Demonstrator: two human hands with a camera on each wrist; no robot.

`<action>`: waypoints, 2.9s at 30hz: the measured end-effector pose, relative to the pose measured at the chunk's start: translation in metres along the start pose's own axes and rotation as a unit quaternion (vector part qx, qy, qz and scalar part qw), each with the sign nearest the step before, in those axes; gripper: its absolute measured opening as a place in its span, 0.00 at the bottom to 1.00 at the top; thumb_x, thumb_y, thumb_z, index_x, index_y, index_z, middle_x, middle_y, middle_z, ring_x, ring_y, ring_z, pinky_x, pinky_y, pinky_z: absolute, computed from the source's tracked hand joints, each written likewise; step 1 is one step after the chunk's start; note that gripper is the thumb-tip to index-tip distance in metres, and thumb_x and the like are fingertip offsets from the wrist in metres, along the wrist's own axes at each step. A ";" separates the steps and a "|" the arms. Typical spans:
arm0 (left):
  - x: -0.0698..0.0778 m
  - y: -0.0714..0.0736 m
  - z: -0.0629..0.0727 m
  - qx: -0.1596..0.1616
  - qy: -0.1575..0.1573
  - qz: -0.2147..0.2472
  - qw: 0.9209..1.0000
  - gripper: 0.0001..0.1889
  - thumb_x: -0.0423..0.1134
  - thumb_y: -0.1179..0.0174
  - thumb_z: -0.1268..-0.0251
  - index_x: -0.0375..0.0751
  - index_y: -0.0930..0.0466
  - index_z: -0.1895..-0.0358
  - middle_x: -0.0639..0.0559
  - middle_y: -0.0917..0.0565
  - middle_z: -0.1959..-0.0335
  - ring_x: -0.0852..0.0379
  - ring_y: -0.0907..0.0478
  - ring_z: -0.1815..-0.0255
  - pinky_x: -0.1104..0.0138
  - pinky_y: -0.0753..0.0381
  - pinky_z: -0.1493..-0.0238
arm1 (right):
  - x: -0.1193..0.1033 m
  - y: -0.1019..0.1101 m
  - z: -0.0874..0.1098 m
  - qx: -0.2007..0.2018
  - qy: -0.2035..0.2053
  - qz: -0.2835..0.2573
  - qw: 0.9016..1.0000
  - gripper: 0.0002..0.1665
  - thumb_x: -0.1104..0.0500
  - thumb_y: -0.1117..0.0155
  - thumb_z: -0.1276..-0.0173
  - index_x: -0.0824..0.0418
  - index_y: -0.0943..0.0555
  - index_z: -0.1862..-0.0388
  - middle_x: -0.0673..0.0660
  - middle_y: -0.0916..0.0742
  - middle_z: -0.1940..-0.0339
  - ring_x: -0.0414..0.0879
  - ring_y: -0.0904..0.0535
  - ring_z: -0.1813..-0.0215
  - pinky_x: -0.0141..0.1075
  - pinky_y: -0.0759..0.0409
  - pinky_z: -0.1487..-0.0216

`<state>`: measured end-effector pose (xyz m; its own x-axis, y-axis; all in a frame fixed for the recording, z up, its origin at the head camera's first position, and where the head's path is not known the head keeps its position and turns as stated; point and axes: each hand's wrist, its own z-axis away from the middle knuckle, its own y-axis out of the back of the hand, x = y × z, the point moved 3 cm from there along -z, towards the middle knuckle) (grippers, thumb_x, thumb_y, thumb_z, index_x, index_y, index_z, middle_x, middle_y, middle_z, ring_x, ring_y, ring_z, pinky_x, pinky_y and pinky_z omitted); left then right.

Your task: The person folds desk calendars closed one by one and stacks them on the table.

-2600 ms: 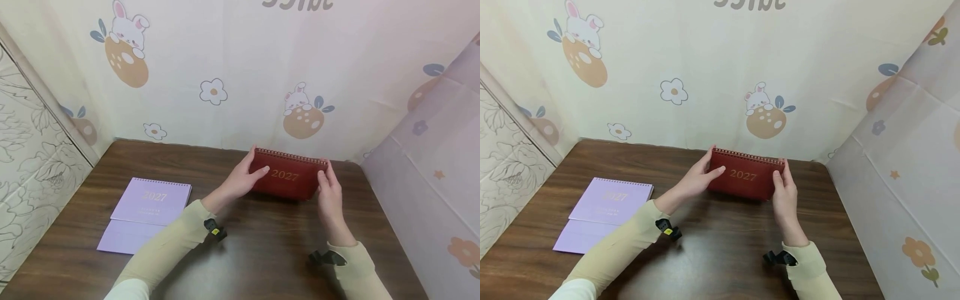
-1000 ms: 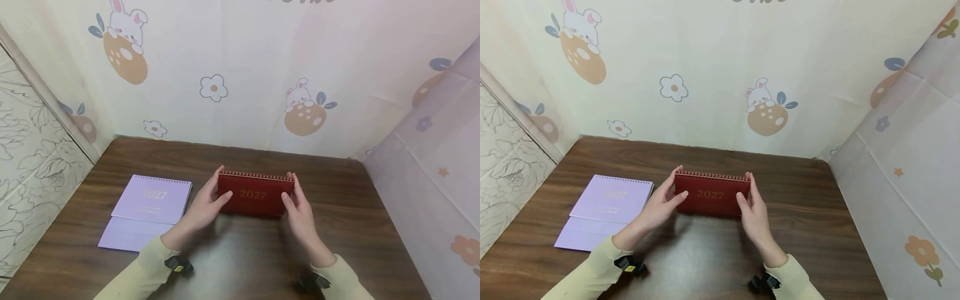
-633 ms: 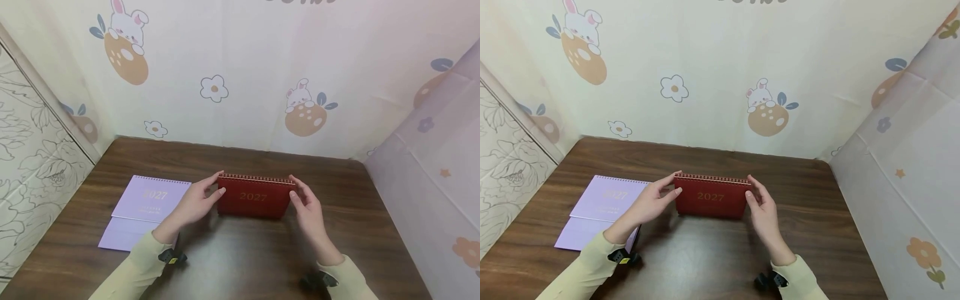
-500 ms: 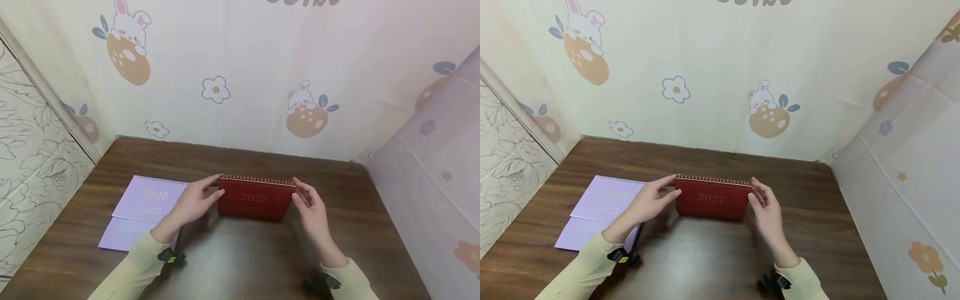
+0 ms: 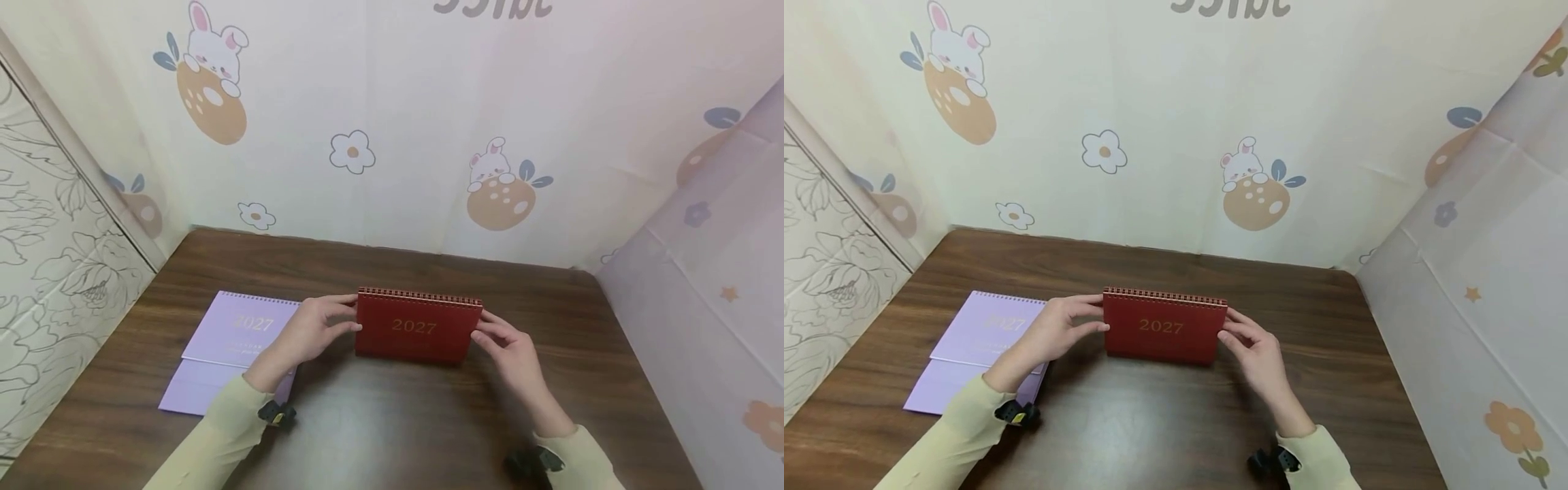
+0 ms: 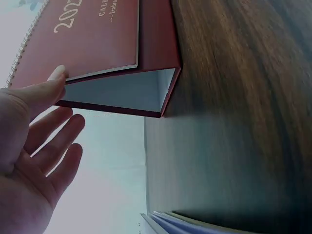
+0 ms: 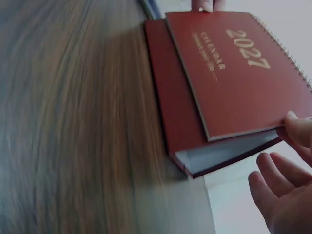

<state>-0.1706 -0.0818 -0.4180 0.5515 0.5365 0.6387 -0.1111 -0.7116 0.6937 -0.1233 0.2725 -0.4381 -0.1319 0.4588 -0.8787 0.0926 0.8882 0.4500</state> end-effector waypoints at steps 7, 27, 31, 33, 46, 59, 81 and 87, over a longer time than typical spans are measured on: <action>-0.008 -0.002 -0.004 -0.019 -0.054 -0.034 0.998 0.07 0.39 0.24 0.47 0.46 0.09 0.65 0.47 0.17 0.43 0.51 0.19 0.43 0.57 0.21 0.44 | 0.010 0.003 -0.010 -0.044 0.045 0.044 0.997 0.13 0.60 0.27 0.36 0.63 0.12 0.54 0.60 0.21 0.34 0.58 0.23 0.36 0.22 0.25 0.50; -0.010 -0.008 -0.004 -0.020 -0.030 -0.028 0.999 0.05 0.36 0.24 0.48 0.47 0.08 0.67 0.45 0.17 0.42 0.48 0.22 0.41 0.54 0.23 0.43 | 0.016 0.002 -0.013 -0.077 0.036 0.037 0.996 0.09 0.62 0.27 0.37 0.62 0.11 0.58 0.63 0.18 0.38 0.58 0.26 0.33 0.23 0.27 0.48; -0.005 -0.005 -0.005 -0.008 -0.018 -0.024 1.000 0.05 0.36 0.23 0.49 0.46 0.08 0.68 0.46 0.16 0.44 0.49 0.22 0.42 0.54 0.22 0.45 | 0.011 0.004 -0.014 -0.068 0.026 0.042 0.996 0.11 0.59 0.27 0.36 0.62 0.11 0.57 0.61 0.17 0.40 0.56 0.26 0.32 0.22 0.28 0.47; -0.003 -0.003 -0.005 -0.001 -0.016 -0.020 1.000 0.05 0.36 0.23 0.49 0.46 0.08 0.68 0.47 0.16 0.45 0.50 0.22 0.44 0.55 0.21 0.46 | 0.006 0.005 -0.014 -0.064 0.022 0.038 0.997 0.11 0.59 0.27 0.35 0.63 0.11 0.56 0.61 0.17 0.40 0.56 0.25 0.33 0.22 0.27 0.48; 0.012 0.016 -0.003 0.012 0.014 0.032 0.999 0.06 0.36 0.23 0.50 0.45 0.08 0.67 0.52 0.13 0.51 0.52 0.20 0.48 0.58 0.22 0.50 | -0.018 0.010 -0.008 -0.053 -0.024 -0.038 0.998 0.16 0.61 0.26 0.37 0.72 0.14 0.55 0.67 0.17 0.42 0.35 0.16 0.52 0.31 0.17 0.57; 0.000 0.007 0.004 -0.010 0.118 0.103 0.988 0.10 0.39 0.24 0.47 0.44 0.10 0.61 0.55 0.12 0.61 0.54 0.18 0.62 0.61 0.21 0.62 | -0.011 0.001 -0.007 -0.041 -0.076 -0.065 0.994 0.19 0.59 0.26 0.36 0.71 0.15 0.53 0.55 0.10 0.64 0.57 0.15 0.66 0.36 0.16 0.63; -0.019 -0.017 0.009 -0.023 0.196 0.169 0.966 0.23 0.34 0.28 0.42 0.37 0.20 0.42 0.53 0.13 0.61 0.57 0.19 0.64 0.62 0.21 0.60 | 0.003 -0.015 -0.009 -0.065 -0.102 -0.025 0.992 0.27 0.54 0.29 0.33 0.65 0.21 0.39 0.62 0.12 0.52 0.44 0.15 0.52 0.31 0.20 0.52; -0.022 -0.022 0.012 -0.057 0.199 0.161 0.965 0.23 0.33 0.30 0.40 0.33 0.22 0.41 0.52 0.14 0.61 0.57 0.22 0.66 0.63 0.23 0.63 | 0.009 -0.020 -0.010 -0.094 -0.094 0.041 0.990 0.27 0.56 0.31 0.31 0.66 0.22 0.38 0.60 0.12 0.54 0.51 0.16 0.50 0.39 0.21 0.49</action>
<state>-0.1701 -0.0834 -0.4512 0.1145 0.4434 0.8890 -0.3271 -0.8281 0.4552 -0.1359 0.2594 -0.4533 0.0564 0.5329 -0.8443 -0.0915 0.8448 0.5272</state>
